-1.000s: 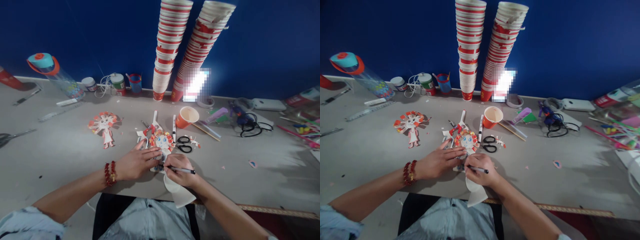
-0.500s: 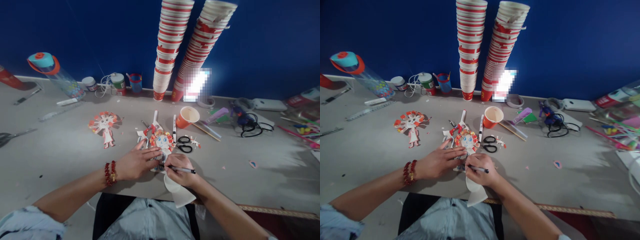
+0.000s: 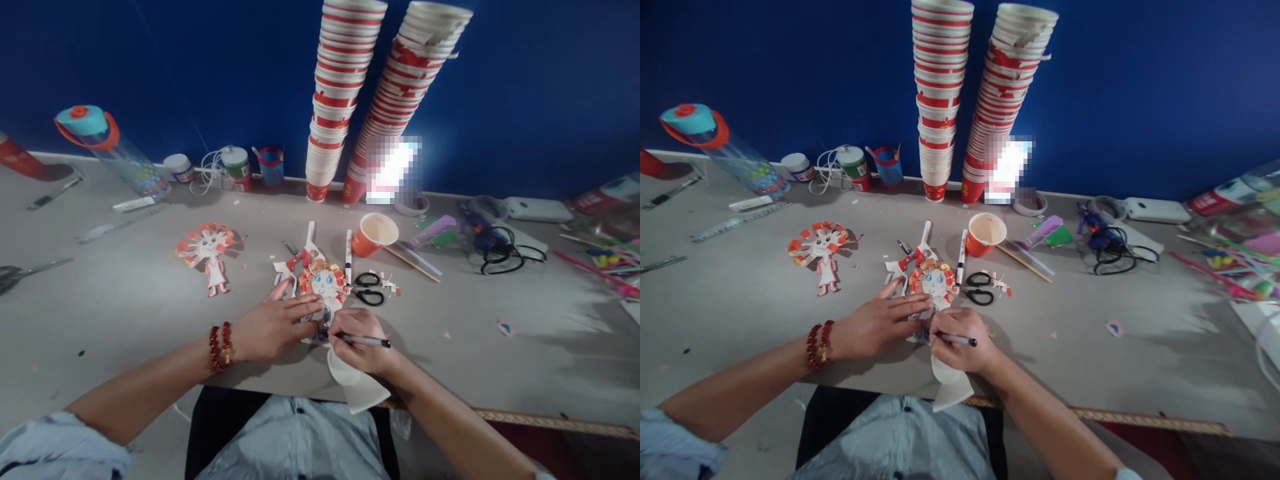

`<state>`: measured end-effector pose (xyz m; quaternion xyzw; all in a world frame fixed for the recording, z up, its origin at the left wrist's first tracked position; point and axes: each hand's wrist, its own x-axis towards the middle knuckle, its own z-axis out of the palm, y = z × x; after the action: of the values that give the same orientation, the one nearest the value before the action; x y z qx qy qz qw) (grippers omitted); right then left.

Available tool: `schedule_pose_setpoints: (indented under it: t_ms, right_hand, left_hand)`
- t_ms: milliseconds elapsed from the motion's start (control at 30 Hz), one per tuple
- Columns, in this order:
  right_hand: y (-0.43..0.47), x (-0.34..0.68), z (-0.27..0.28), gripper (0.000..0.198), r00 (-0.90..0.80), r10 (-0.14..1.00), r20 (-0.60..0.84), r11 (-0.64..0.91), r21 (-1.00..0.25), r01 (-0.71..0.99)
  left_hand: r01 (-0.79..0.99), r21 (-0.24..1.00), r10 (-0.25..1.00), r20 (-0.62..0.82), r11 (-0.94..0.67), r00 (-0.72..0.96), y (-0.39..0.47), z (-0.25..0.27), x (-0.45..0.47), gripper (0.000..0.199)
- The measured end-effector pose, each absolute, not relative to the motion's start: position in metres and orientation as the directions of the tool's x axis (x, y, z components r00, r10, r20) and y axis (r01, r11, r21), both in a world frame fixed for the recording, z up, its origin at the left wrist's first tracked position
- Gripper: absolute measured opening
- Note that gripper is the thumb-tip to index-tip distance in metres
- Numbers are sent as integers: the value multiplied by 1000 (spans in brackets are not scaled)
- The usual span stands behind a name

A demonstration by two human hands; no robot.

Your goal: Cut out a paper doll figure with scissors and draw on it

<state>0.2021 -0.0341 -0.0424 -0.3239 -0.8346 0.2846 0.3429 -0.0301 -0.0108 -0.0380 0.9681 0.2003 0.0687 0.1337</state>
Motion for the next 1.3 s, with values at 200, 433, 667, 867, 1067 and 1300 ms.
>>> schedule_pose_setpoints:
  t_ms: [200, 433, 667, 867, 1067, 1300]
  right_hand:
    - [-34, 202, -42, 12, -563, 728, 391, 635, -693, 340]
    - [-34, 201, -41, 12, -563, 725, 396, 640, -688, 341]
    - [-34, 201, -39, 12, -570, 720, 395, 644, -685, 339]
    - [-33, 200, -39, 12, -574, 708, 412, 659, -677, 328]
    - [-33, 201, -40, 13, -585, 680, 442, 685, -667, 293]
    - [-34, 202, -45, 12, -595, 671, 443, 684, -680, 265]
  left_hand:
    - [362, 272, 398, 89, -892, 913, -11, -38, -30, 42]
    - [348, 279, 390, 112, -895, 914, -10, -39, -31, 44]
    - [353, 273, 392, 103, -895, 914, -10, -38, -32, 40]
    - [351, 281, 393, 110, -893, 913, -10, -36, -31, 38]
    - [349, 270, 387, 100, -897, 917, -10, -36, -31, 33]
    - [349, 267, 389, 115, -898, 914, -10, -39, -33, 34]
